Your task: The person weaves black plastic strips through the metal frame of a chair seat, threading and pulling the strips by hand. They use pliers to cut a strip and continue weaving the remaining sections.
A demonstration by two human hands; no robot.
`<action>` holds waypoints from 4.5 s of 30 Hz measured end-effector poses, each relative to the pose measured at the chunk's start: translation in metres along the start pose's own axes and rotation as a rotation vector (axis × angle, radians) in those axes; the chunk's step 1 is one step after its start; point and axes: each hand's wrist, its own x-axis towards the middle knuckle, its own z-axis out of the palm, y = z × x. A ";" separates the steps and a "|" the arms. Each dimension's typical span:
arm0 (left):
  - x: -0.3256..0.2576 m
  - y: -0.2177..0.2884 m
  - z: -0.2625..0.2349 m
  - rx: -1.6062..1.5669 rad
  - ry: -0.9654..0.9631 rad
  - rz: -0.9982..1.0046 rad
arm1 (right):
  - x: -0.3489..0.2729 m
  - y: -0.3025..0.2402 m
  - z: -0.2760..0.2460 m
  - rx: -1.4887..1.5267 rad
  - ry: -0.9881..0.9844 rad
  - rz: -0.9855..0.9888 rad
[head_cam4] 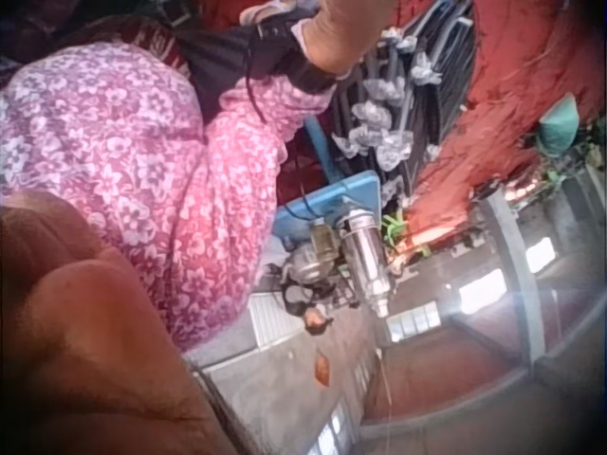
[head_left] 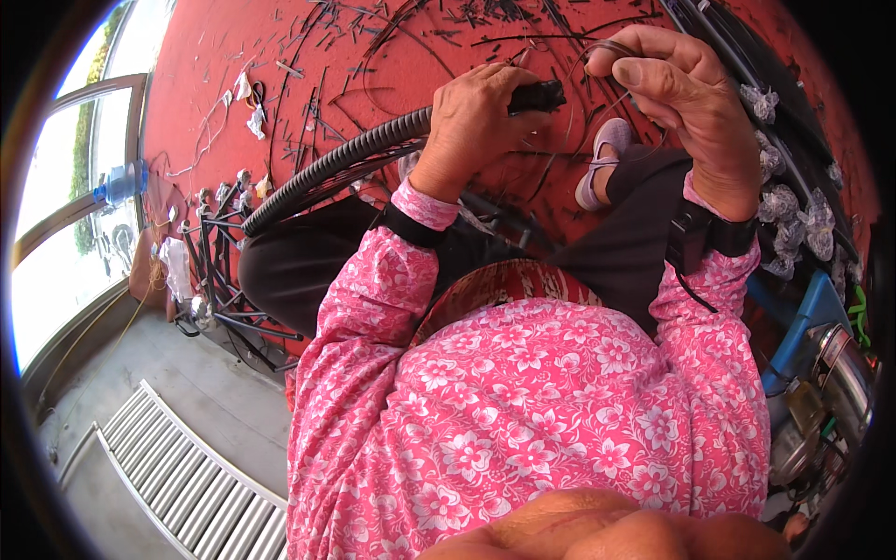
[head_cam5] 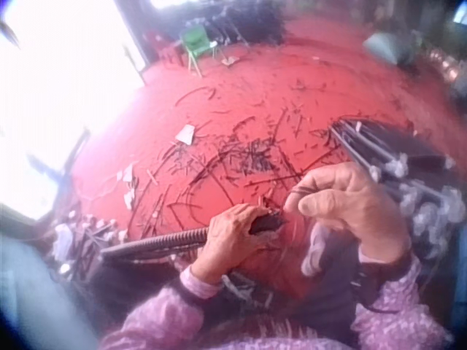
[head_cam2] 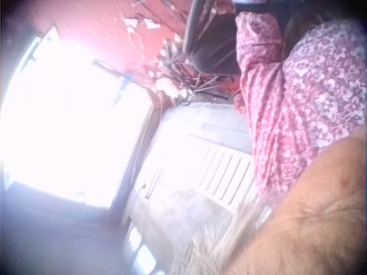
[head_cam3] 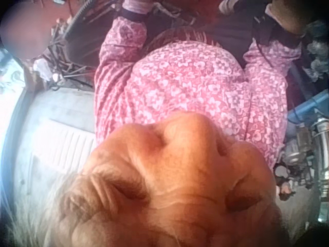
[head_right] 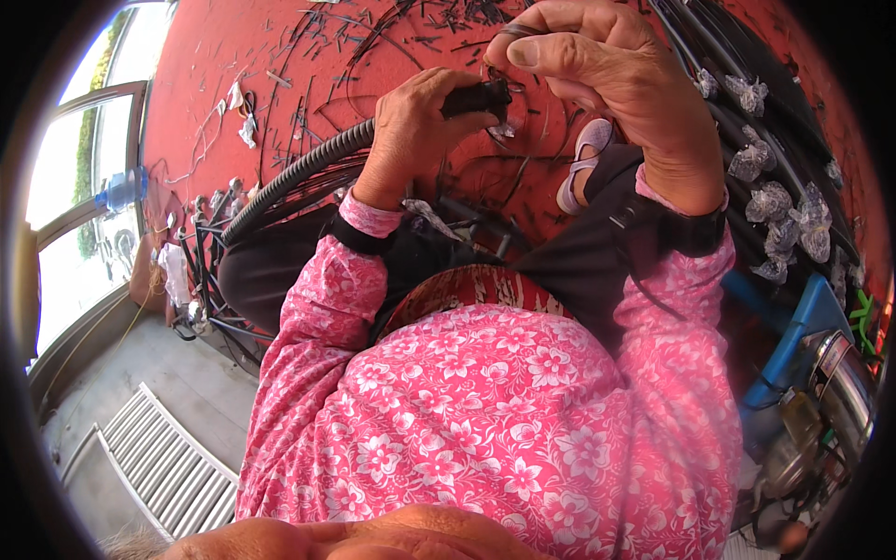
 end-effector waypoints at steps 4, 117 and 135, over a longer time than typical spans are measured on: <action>0.002 0.008 0.010 0.071 0.005 -0.076 | -0.001 -0.013 0.001 -0.007 0.001 0.019; -0.107 0.053 -0.057 0.027 -0.029 -0.288 | -0.017 0.132 0.147 0.253 0.297 0.016; -0.096 0.061 -0.063 0.049 -0.108 -0.365 | -0.018 0.135 0.146 0.247 0.379 0.099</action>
